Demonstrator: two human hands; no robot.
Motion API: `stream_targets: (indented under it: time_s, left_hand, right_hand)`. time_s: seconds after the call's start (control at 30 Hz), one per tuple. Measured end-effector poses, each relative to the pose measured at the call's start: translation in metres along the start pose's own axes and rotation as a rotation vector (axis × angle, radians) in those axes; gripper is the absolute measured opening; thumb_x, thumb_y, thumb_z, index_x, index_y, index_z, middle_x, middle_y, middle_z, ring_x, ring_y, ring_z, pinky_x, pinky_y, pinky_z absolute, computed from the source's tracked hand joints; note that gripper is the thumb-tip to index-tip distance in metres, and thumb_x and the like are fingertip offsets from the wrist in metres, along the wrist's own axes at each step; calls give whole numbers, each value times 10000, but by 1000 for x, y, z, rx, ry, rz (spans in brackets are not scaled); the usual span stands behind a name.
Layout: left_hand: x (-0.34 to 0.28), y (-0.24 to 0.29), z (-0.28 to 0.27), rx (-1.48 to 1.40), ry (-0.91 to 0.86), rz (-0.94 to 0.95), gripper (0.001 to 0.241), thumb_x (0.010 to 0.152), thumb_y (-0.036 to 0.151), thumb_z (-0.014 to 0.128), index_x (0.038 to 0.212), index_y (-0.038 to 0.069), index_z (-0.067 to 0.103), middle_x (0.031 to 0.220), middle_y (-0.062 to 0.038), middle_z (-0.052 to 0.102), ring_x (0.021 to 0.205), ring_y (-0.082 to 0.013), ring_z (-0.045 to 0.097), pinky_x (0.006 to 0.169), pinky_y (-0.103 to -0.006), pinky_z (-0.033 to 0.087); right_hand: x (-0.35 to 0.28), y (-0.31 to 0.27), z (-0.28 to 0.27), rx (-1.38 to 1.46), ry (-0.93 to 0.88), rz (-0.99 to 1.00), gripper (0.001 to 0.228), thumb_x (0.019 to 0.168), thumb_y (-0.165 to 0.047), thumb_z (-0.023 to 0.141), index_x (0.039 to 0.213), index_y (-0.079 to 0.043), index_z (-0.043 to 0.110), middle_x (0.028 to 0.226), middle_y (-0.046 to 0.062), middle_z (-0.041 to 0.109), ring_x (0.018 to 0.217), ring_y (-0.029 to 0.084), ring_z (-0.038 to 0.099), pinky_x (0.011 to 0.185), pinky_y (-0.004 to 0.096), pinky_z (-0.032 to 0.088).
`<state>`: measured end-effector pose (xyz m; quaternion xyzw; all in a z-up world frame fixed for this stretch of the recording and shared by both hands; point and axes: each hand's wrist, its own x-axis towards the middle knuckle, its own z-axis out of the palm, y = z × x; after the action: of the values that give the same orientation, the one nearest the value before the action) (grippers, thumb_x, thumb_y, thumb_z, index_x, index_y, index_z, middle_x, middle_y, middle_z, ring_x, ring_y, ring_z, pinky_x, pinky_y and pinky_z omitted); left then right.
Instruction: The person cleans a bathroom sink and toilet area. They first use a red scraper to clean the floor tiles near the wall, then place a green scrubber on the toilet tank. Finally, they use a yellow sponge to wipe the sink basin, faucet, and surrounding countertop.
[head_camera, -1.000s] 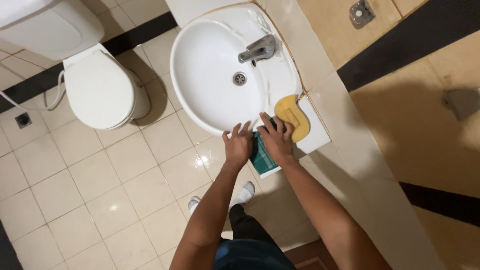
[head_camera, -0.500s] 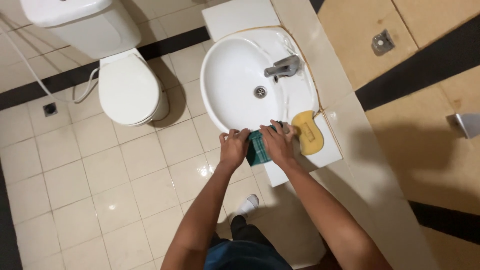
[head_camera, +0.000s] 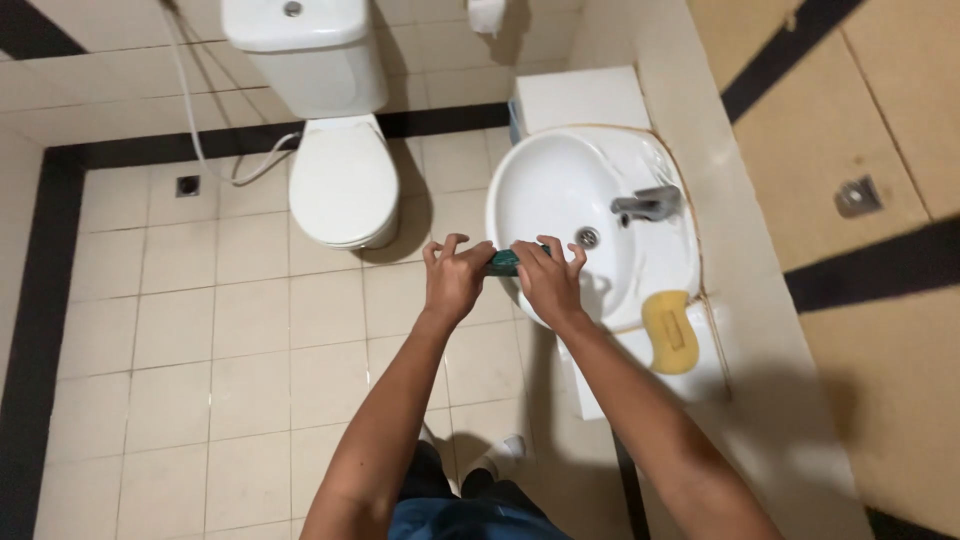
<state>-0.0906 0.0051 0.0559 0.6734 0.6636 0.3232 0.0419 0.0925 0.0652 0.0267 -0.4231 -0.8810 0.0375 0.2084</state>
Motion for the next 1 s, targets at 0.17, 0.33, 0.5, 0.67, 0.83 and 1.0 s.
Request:
stream_targets:
  time_s: [0.17, 0.33, 0.5, 0.67, 0.83, 1.0]
  left_hand:
    - [10, -59, -30, 32, 127, 17, 252, 833, 55, 756, 1058, 167, 777, 1134, 31, 776, 1177, -272, 615, 1003, -550, 352]
    - [27, -118, -73, -3, 117, -43, 265, 844, 64, 775, 1088, 168, 775, 1171, 25, 767, 1198, -268, 616, 997, -505, 351]
    - [38, -185, -107, -15, 152, -76, 354, 818, 76, 785, 1160, 165, 765, 1200, 12, 760, 1203, -292, 601, 1008, -514, 326]
    - [55, -246, -147, 17, 118, -112, 360, 844, 93, 756, 1200, 140, 740, 1255, -4, 737, 1227, -305, 571, 1022, -529, 320]
    - [69, -293, -174, 43, 139, -149, 351, 859, 80, 716, 1206, 133, 731, 1318, -18, 716, 1234, -308, 562, 1015, -533, 322]
    - [89, -329, -192, 22, 144, -211, 346, 865, 77, 716, 1202, 150, 735, 1311, 1, 723, 1252, -306, 558, 1048, -518, 328]
  right_hand:
    - [51, -39, 14, 9, -30, -57, 505, 852, -108, 768, 1341, -131, 647, 1360, -30, 664, 1311, 240, 500, 1069, 570, 198]
    - [108, -72, 49, 33, -69, -76, 472, 855, -115, 766, 1316, -169, 675, 1359, -48, 669, 1335, 228, 500, 1096, 571, 186]
    - [168, -125, 72, 31, -60, -116, 392, 838, -131, 784, 1225, -166, 728, 1265, -31, 716, 1299, 247, 512, 1069, 617, 177]
    - [223, -173, 99, 32, 20, -163, 339, 840, -135, 791, 1168, -198, 736, 1225, -58, 729, 1292, 233, 538, 1081, 596, 216]
    - [271, -208, 125, 8, 40, -200, 324, 839, -150, 801, 1152, -205, 740, 1201, -64, 733, 1255, 229, 551, 1068, 603, 217]
    - [315, -226, 146, -18, 60, -274, 369, 834, -161, 787, 1198, -188, 731, 1228, -53, 733, 1255, 221, 555, 1085, 567, 215]
